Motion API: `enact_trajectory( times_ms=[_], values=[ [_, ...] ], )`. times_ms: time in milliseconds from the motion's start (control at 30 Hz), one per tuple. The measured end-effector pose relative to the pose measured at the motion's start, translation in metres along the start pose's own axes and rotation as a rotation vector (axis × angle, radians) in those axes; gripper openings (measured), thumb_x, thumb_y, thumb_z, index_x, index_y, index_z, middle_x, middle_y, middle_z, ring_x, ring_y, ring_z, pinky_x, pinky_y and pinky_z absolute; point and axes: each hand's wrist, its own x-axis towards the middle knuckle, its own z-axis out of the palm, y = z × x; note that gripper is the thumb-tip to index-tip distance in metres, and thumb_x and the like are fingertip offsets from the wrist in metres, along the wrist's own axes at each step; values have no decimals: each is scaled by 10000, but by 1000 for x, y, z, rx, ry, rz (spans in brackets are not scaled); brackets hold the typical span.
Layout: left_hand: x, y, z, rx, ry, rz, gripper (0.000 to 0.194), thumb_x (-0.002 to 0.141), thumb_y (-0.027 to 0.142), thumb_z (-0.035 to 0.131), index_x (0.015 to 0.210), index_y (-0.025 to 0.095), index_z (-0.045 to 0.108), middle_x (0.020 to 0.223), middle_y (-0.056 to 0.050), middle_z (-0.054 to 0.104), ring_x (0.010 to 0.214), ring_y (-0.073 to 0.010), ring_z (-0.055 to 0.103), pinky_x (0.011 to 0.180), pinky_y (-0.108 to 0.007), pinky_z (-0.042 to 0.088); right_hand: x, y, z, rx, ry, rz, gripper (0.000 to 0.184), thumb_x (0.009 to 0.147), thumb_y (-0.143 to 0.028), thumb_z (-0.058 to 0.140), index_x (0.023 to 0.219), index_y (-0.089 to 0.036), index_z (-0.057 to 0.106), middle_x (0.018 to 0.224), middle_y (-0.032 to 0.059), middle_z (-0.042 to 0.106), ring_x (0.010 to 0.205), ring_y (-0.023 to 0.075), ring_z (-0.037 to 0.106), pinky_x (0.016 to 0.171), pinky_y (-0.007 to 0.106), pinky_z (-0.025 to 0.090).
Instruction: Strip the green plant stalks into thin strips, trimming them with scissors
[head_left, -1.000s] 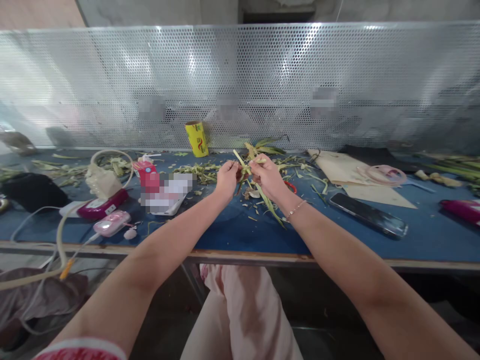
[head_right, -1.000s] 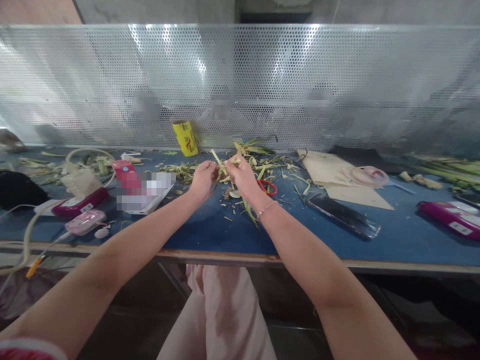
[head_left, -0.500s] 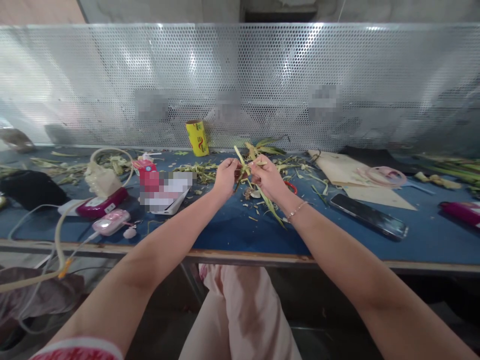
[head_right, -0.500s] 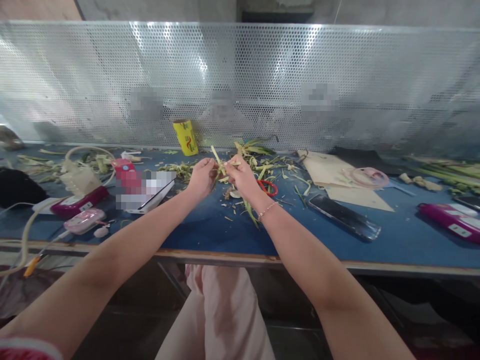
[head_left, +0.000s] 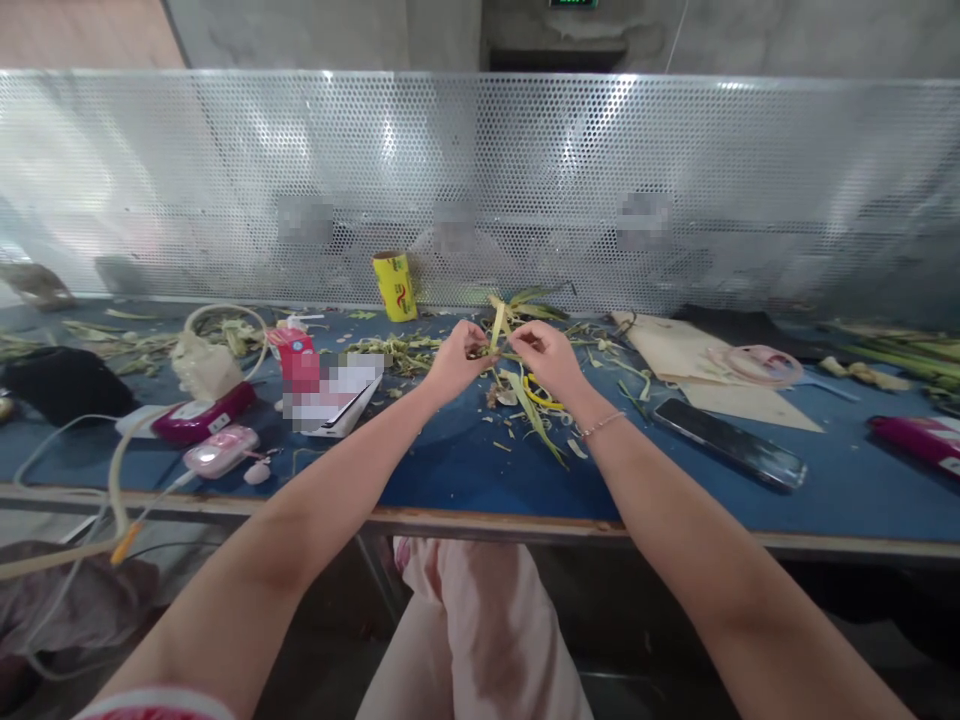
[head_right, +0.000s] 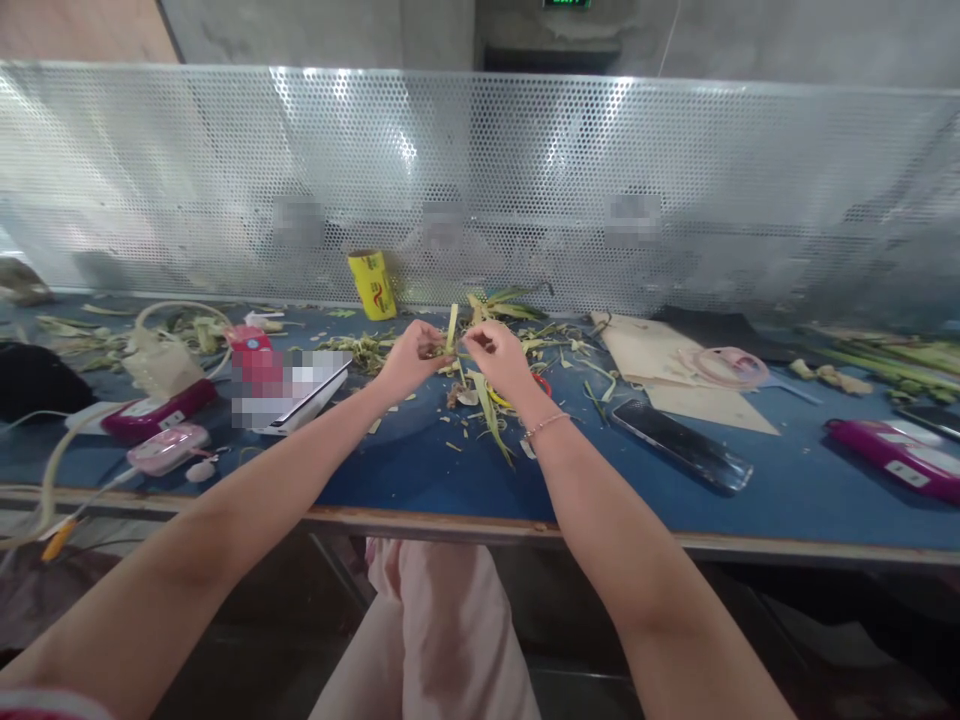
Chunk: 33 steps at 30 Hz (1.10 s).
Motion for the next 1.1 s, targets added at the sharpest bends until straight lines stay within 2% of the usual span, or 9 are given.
enact_trajectory(
  times_ms=[133,233,367,533,700,800,900,1000,1100],
  values=[
    [-1,-1,1,-24,-23,-23,385,611,173,682,864,188,392,761,19,566,622,-68,543,612,-221,435,2,1,-3,-93,-56,-130,61,774,-236,541,773,-219,600,830,55,607,788,190,564,698,339,453],
    [-2,-2,1,-45,-33,-60,399,612,177,682,888,196,395,817,14,553,579,-47,525,579,-213,446,3,3,-4,-117,-113,-163,56,776,-228,550,778,-225,606,840,56,612,805,196,568,708,349,463],
    [-2,-1,1,-11,-50,-43,408,600,155,684,899,190,410,834,13,546,567,-35,501,561,-196,440,3,3,-4,-135,-123,-146,71,789,-233,533,789,-226,604,850,59,612,819,201,570,716,358,470],
    [-2,-1,2,94,-45,-10,423,554,153,718,888,172,459,718,40,532,534,-42,451,536,-191,392,-1,-1,-3,-54,-147,-87,60,787,-231,528,821,-218,575,856,66,600,819,198,577,714,361,491],
    [-1,-3,1,95,-92,-23,278,603,187,690,833,150,538,685,1,579,610,-109,541,588,-233,427,-4,-1,-1,56,-234,-23,134,744,-231,581,877,-222,564,950,71,603,883,195,597,768,366,511],
    [-1,-4,2,63,-146,-67,211,666,229,636,836,143,545,704,-18,597,637,-127,572,601,-247,441,-4,0,0,71,-235,-9,150,726,-237,599,872,-219,571,951,60,615,853,183,611,767,361,513],
    [-2,-3,3,84,-137,-53,299,648,226,650,911,146,533,742,-10,600,628,-106,553,592,-228,425,-2,-2,2,102,-196,53,69,728,-261,593,761,-205,569,786,34,630,693,163,615,702,357,517],
    [-4,-1,4,167,-48,-4,508,583,207,707,1039,159,490,792,-2,589,605,-82,511,575,-211,398,0,-2,4,166,-149,151,81,701,-264,612,695,-201,562,651,10,606,567,148,588,622,338,509],
    [-4,0,3,253,25,58,655,571,190,723,1160,185,438,901,-30,588,604,-71,497,592,-219,401,2,-2,6,191,-105,244,53,689,-229,604,683,-193,565,589,0,588,530,142,577,588,320,496]
  ],
)
